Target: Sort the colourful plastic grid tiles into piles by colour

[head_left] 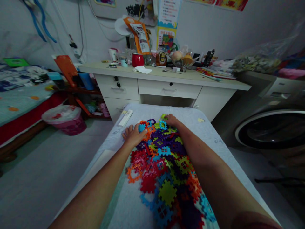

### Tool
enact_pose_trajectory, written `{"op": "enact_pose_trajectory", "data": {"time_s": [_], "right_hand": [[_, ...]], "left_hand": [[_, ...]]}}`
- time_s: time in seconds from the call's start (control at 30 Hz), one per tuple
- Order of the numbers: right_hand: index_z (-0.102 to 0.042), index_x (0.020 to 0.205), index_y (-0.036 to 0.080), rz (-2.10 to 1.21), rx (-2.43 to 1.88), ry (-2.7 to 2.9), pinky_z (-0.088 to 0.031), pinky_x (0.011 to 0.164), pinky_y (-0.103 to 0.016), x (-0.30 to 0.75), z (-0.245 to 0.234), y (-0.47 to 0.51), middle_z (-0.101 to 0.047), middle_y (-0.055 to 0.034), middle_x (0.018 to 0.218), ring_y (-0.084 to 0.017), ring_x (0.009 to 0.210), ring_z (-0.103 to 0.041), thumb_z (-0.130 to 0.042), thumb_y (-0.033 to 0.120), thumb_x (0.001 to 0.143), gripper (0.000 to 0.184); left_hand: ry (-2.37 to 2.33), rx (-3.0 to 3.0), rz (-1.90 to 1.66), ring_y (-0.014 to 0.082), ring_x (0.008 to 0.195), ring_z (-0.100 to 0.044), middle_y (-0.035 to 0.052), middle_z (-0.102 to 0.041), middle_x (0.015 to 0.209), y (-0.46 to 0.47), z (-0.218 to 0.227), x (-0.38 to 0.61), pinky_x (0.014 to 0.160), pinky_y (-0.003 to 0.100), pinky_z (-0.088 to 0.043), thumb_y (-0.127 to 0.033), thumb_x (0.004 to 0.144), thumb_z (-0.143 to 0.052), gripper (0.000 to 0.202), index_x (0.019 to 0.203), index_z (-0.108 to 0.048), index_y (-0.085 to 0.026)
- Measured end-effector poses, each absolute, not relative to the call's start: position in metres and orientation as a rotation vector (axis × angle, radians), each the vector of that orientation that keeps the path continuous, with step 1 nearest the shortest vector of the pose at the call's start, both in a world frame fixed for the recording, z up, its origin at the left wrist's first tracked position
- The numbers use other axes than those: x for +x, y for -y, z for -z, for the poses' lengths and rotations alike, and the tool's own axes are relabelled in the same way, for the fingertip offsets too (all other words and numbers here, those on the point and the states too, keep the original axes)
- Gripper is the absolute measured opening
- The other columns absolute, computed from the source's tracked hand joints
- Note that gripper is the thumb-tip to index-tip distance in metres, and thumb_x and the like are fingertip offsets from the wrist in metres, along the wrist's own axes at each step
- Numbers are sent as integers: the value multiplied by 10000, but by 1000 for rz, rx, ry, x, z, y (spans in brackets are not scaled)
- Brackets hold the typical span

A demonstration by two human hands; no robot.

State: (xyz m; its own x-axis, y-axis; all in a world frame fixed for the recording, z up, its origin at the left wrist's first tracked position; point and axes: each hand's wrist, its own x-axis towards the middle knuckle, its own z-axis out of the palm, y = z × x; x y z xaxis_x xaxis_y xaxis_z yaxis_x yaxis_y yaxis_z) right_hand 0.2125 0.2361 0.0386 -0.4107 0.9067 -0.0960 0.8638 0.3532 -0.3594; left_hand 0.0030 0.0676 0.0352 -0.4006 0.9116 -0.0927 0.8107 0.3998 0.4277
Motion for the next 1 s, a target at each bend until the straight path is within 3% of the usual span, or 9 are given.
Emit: {"op": "enact_pose_trajectory", "data": {"time_s": [0.07,0.17,0.27,0.37,0.53,0.63,0.77,0.87,1.0], "right_hand": [[-708,1059,157,-680,-1542,2526,-474,869,-303,216,-43,-231,-691,-112,1131,-235,1010,-633,-618,389,839,333],[-733,911,158,-896,-1371,2556,-471,750,-245,224,-51,-216,-727,-54,929,-174,835,-635,-631,295,812,198],[-722,861,158,-1081,-1194,2469,-464,727,-246,231,-56,-194,-711,-30,857,-156,785,-609,-627,259,780,161],[-702,857,167,-1172,-1042,2312,-466,759,-261,240,-64,-170,-689,-12,841,-150,790,-593,-623,285,760,172],[-665,973,180,-1178,-943,2042,-476,837,-328,266,-80,-132,-679,-27,948,-172,865,-602,-611,372,777,280],[-648,1070,188,-997,-1076,2037,-456,941,-398,294,-79,-109,-664,-64,1088,-223,1005,-604,-634,408,777,366],[-558,1282,187,-717,-1251,2144,-366,1077,-467,333,-64,-77,-565,-129,1318,-293,1231,-514,-687,477,742,627],[-471,1383,189,-676,-1266,2272,-348,1098,-492,344,-49,-60,-506,-151,1402,-319,1302,-464,-732,502,702,794],[-465,1389,180,-653,-1308,2272,-386,1071,-467,324,-40,-54,-522,-154,1393,-296,1271,-503,-720,407,736,737]], "left_hand": [[-2308,1527,-474,410,1423,-247,132,-298,1548,-80,-34,7,1086,662,-211,-697,829,-377,727,1465,-356,-346],[-2230,1635,-531,416,1386,-316,121,-373,1519,-97,-37,16,1073,660,-241,-667,831,-420,651,1381,-483,-325],[-1952,1798,-599,352,1334,-422,138,-518,1410,-107,-44,28,1098,533,-304,-568,850,-466,579,1303,-560,-219],[-1771,1891,-612,247,1268,-509,64,-609,1322,-104,-53,40,1085,374,-366,-516,874,-462,483,1240,-601,-232],[-1646,1989,-738,277,1292,-480,64,-561,1373,-71,-65,47,1088,442,-365,-563,867,-472,518,1272,-575,-257],[-1646,2064,-746,288,1348,-411,75,-497,1425,-42,-70,42,1128,480,-303,-599,858,-484,575,1330,-519,-273],[-1747,2074,-597,356,1430,-268,103,-315,1540,1,-67,37,1146,522,-252,-645,727,-646,817,1433,-403,-313],[-1782,2081,-470,403,1447,-201,136,-261,1563,20,-58,41,1139,555,-245,-613,666,-723,937,1466,-360,-288],[-1764,2182,-646,311,1418,-293,125,-359,1510,16,-47,54,1160,466,-258,-450,793,-657,740,1447,-383,-239]]}}
